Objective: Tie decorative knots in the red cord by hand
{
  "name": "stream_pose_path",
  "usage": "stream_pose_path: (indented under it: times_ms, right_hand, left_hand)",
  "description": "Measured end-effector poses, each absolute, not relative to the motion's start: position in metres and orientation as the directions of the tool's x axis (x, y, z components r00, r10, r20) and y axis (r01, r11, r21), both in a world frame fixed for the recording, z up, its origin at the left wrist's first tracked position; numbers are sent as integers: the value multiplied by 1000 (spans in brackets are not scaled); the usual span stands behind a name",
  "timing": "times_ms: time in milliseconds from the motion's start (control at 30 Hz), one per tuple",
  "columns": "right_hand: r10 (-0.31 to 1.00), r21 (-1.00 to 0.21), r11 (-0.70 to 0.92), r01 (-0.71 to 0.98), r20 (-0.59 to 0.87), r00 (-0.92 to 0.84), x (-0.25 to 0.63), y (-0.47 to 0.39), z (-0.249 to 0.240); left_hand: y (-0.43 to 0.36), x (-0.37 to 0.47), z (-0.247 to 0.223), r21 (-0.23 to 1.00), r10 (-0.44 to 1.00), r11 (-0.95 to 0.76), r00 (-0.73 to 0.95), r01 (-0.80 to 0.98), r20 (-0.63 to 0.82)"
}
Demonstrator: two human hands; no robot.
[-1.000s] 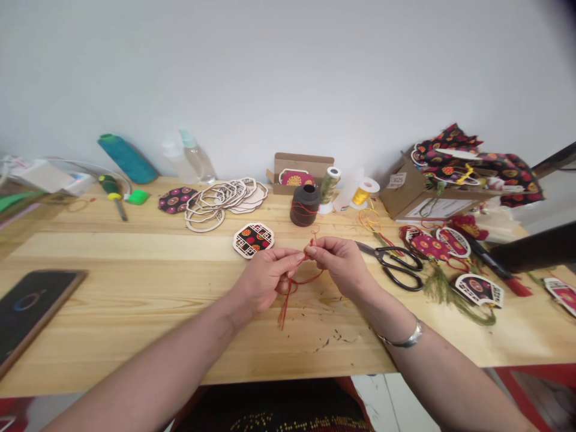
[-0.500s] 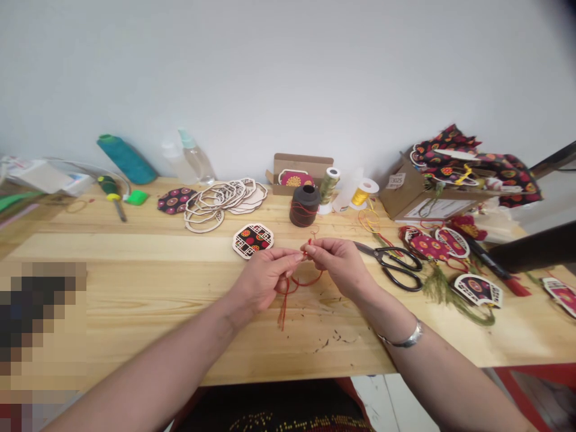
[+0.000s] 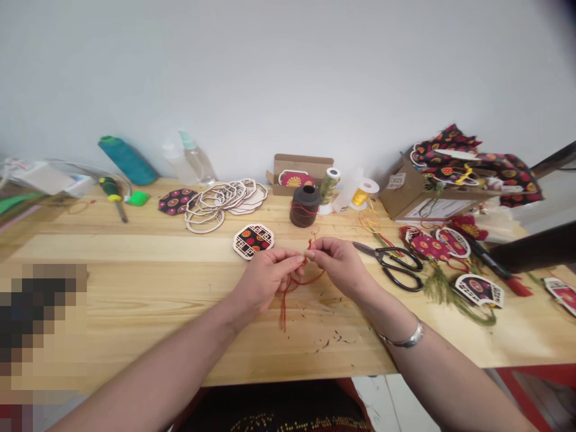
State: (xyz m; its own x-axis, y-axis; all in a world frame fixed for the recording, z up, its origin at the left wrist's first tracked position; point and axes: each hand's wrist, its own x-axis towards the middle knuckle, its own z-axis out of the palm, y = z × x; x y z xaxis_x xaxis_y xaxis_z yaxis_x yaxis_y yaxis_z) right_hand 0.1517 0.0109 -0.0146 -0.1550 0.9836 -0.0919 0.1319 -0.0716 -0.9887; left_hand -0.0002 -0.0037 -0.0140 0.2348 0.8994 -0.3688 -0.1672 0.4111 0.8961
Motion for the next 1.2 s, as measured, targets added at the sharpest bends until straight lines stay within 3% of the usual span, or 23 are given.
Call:
stream_pose_path:
  times_ms: [300,433,567,733,833,933,1000,1067,1200]
  right_hand:
    - [993,-908,116,403,105,-50,156,13,-16]
    - [992,-895,122,429,127,-17,158,14,-19]
    - [999,-972,9,236,-2,-47,158,14,-18]
    - [967,-966,-210,-148,-183,-180,153,10,-11]
    - [953,-938,-261,-230,-211,-219,153,8,-7]
    - [947,-932,-271,-242,-212,-243,154,8,-6]
    - [945,-938,-264,-224,-205,-255,154,8,-6]
    - [946,-952,-245,-184,-193,-260,152,8,-6]
    - [962,-984,-165,-62,-147,-229,149,6,-10]
  left_hand:
    - [-4,-5,-12,877,890,411,318,-249,-326]
    - [-6,-5,-11,912,887,376,348,-166,-303]
    - [-9,-2,-11,985,947,117,284,128,-150]
    - [-11,-1,-20,914,933,-161,358,372,18]
    - [-12,-2,-21,845,907,-303,405,441,114]
    - [-14,-4,-16,757,904,-411,333,509,267]
    - [-15,-6,-14,790,926,-376,175,485,333]
    - [-14,-7,-13,888,950,-309,72,341,304]
    - [-12,-4,-15,998,984,-38,176,40,30]
